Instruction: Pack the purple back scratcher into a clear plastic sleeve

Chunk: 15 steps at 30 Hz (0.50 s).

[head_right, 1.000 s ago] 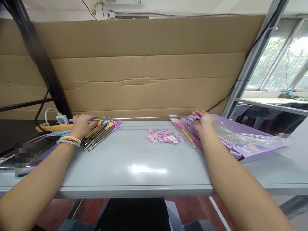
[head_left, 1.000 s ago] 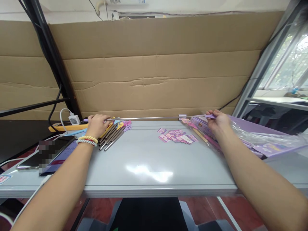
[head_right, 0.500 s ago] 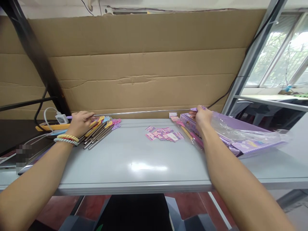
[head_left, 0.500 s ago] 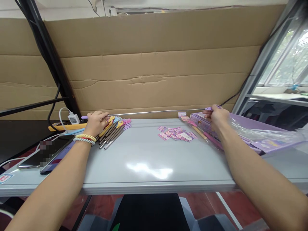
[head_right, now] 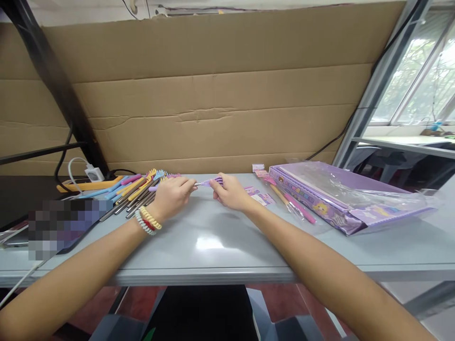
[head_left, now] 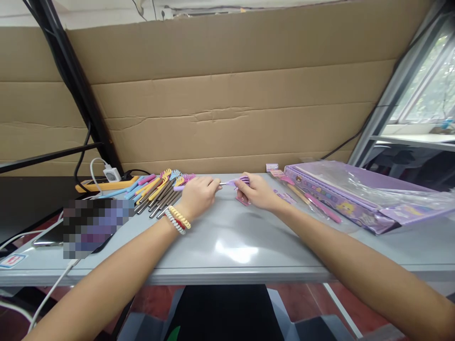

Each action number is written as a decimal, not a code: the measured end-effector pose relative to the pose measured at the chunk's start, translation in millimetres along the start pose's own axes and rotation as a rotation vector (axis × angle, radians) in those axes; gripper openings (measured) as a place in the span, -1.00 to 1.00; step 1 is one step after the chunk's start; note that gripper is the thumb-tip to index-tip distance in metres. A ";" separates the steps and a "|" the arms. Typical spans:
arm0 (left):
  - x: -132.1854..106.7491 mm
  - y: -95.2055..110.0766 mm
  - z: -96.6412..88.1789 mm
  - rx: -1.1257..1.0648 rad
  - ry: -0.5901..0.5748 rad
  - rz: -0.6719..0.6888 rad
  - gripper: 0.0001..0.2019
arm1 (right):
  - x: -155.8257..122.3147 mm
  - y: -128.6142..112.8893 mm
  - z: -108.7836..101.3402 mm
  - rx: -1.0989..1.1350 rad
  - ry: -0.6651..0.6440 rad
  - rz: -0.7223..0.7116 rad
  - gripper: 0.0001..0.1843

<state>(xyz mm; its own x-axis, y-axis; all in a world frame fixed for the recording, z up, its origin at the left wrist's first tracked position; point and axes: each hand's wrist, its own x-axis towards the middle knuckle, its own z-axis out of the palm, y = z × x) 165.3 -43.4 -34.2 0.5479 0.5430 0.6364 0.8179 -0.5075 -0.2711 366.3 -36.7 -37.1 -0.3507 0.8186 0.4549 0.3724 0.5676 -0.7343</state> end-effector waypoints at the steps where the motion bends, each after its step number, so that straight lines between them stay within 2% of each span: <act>1: -0.7 1.4 0.8 0.001 -0.009 0.012 -0.70 | -1.1 1.4 1.4 0.003 -0.021 -0.012 -0.62; 4: 0.1 -0.9 2.2 0.003 -0.040 0.040 -0.70 | -0.7 4.3 -0.9 0.023 -0.068 0.010 -0.58; 6: 2.8 -8.2 2.2 0.017 -0.061 0.025 -0.69 | 3.2 5.4 -8.3 0.043 -0.019 0.052 -0.54; 9: 4.9 -32.8 2.5 0.064 -0.056 -0.077 -0.68 | 11.5 11.9 -30.5 0.048 0.233 0.065 -0.52; 12: -2.3 -72.7 4.3 0.075 -0.022 -0.130 -0.73 | 15.3 27.7 -64.2 0.118 0.469 0.068 -0.49; 15: -18.8 -114.2 6.1 0.111 0.019 -0.272 -0.75 | 11.5 46.2 -102.1 0.150 0.716 0.163 -0.53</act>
<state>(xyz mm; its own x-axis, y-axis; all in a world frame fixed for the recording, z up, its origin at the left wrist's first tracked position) 62.7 8.4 -19.7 0.3035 0.6356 0.7099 0.9490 -0.2686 -0.1653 467.2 8.0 -14.3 0.3632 0.7775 0.5134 0.2329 0.4577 -0.8580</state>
